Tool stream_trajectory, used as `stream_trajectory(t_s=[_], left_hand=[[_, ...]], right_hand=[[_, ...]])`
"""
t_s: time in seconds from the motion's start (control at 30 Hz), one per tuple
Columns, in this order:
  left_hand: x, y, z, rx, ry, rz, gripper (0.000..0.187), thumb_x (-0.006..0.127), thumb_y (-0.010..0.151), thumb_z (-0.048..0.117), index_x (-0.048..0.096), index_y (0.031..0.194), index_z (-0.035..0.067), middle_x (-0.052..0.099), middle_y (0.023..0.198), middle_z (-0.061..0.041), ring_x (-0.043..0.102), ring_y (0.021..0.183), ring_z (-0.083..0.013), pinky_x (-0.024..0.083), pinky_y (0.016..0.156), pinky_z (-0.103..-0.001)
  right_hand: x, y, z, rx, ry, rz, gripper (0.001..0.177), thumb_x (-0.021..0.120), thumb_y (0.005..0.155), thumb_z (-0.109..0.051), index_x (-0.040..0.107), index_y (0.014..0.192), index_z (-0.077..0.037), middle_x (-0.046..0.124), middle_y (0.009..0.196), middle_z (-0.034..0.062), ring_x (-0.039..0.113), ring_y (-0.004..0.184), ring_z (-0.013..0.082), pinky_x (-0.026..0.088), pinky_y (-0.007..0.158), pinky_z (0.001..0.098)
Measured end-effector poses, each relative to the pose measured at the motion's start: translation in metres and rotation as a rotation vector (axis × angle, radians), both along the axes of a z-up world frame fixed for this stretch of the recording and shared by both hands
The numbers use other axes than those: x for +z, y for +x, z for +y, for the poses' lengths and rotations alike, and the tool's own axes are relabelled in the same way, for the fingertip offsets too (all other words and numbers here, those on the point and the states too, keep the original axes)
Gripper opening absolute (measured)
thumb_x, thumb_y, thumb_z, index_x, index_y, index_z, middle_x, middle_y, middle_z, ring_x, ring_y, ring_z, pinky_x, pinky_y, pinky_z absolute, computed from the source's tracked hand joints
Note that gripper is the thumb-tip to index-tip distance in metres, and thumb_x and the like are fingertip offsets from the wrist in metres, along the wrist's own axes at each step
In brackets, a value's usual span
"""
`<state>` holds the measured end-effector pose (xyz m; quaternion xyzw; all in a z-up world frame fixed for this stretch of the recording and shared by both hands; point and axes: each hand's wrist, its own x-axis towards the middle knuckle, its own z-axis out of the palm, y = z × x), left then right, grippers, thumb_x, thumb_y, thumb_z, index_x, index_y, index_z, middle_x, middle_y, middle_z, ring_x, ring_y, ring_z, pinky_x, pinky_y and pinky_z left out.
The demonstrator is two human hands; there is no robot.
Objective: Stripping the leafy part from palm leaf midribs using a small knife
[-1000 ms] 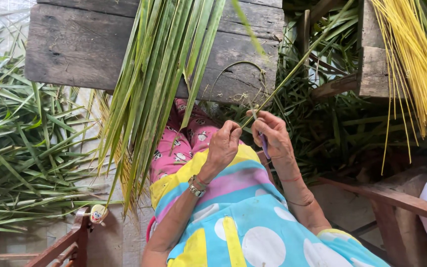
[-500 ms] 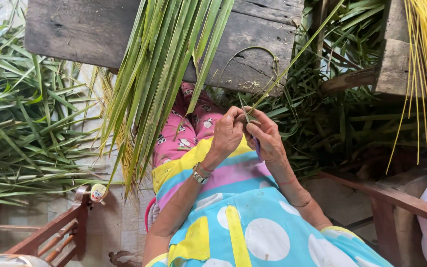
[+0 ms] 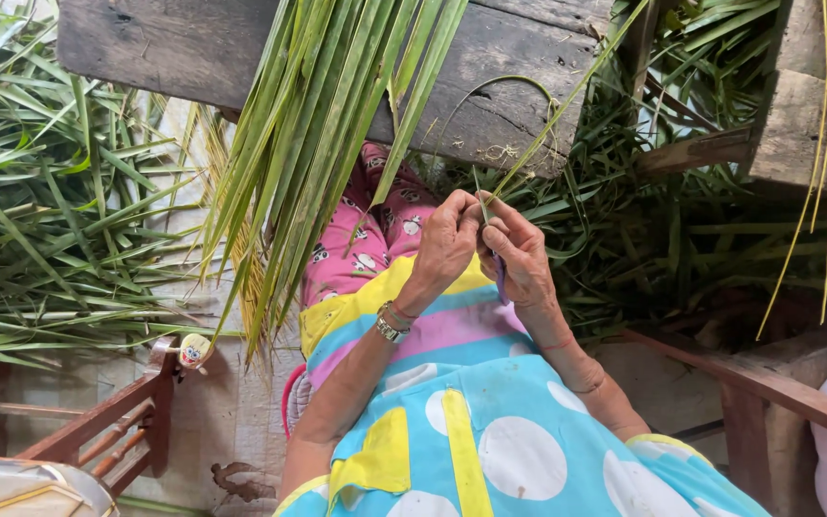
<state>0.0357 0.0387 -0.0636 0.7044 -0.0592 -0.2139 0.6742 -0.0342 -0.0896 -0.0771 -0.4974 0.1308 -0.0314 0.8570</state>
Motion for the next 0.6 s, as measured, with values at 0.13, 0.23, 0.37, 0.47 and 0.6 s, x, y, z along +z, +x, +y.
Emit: stream_trajectory(t_s=[0.13, 0.23, 0.37, 0.47, 0.6], left_hand=[[0.000, 0.002, 0.000, 0.012, -0.004, 0.011, 0.017, 0.056, 0.103, 0.019, 0.067, 0.091, 0.014, 0.065, 0.062, -0.008, 0.062, 0.063, -0.0180, 0.055, 0.064, -0.035], [0.003, 0.003, -0.001, 0.032, -0.016, -0.002, 0.017, 0.056, 0.103, 0.017, 0.067, 0.092, 0.013, 0.065, 0.064, -0.010, 0.064, 0.064, -0.0190, 0.055, 0.064, -0.036], [0.017, 0.002, 0.001, 0.029, 0.045, -0.030, 0.015, 0.055, 0.102, 0.016, 0.066, 0.092, 0.015, 0.066, 0.066, -0.011, 0.064, 0.066, -0.0241, 0.055, 0.067, -0.040], [0.022, 0.001, 0.002, 0.030, 0.067, -0.052, 0.014, 0.055, 0.102, 0.016, 0.065, 0.092, 0.014, 0.067, 0.066, -0.012, 0.066, 0.067, -0.0261, 0.055, 0.068, -0.041], [0.019, -0.003, 0.000, 0.049, 0.070, -0.076, 0.013, 0.056, 0.102, 0.015, 0.065, 0.093, 0.014, 0.068, 0.067, -0.012, 0.067, 0.069, -0.0256, 0.056, 0.069, -0.040]], right_hand=[[0.010, -0.003, 0.005, -0.018, -0.057, 0.012, 0.050, 0.062, 0.099, -0.002, 0.052, 0.148, 0.001, 0.064, 0.080, 0.0138, 0.054, 0.050, 0.0112, 0.043, 0.037, 0.0209], [0.009, -0.003, 0.007, -0.046, -0.063, 0.004, 0.050, 0.062, 0.099, -0.001, 0.051, 0.148, 0.002, 0.063, 0.082, 0.0138, 0.054, 0.051, 0.0118, 0.043, 0.038, 0.0210], [-0.006, -0.005, 0.003, -0.076, -0.038, -0.001, 0.048, 0.064, 0.097, 0.001, 0.056, 0.144, 0.002, 0.061, 0.077, 0.0154, 0.053, 0.048, 0.0145, 0.041, 0.035, 0.0239], [-0.017, -0.008, -0.001, -0.088, -0.006, 0.004, 0.046, 0.066, 0.096, 0.002, 0.058, 0.142, 0.002, 0.062, 0.076, 0.0172, 0.052, 0.046, 0.0161, 0.040, 0.033, 0.0253], [-0.019, -0.007, -0.001, -0.105, 0.021, 0.009, 0.045, 0.066, 0.096, 0.003, 0.059, 0.140, 0.004, 0.063, 0.075, 0.0189, 0.052, 0.046, 0.0171, 0.040, 0.033, 0.0257]])
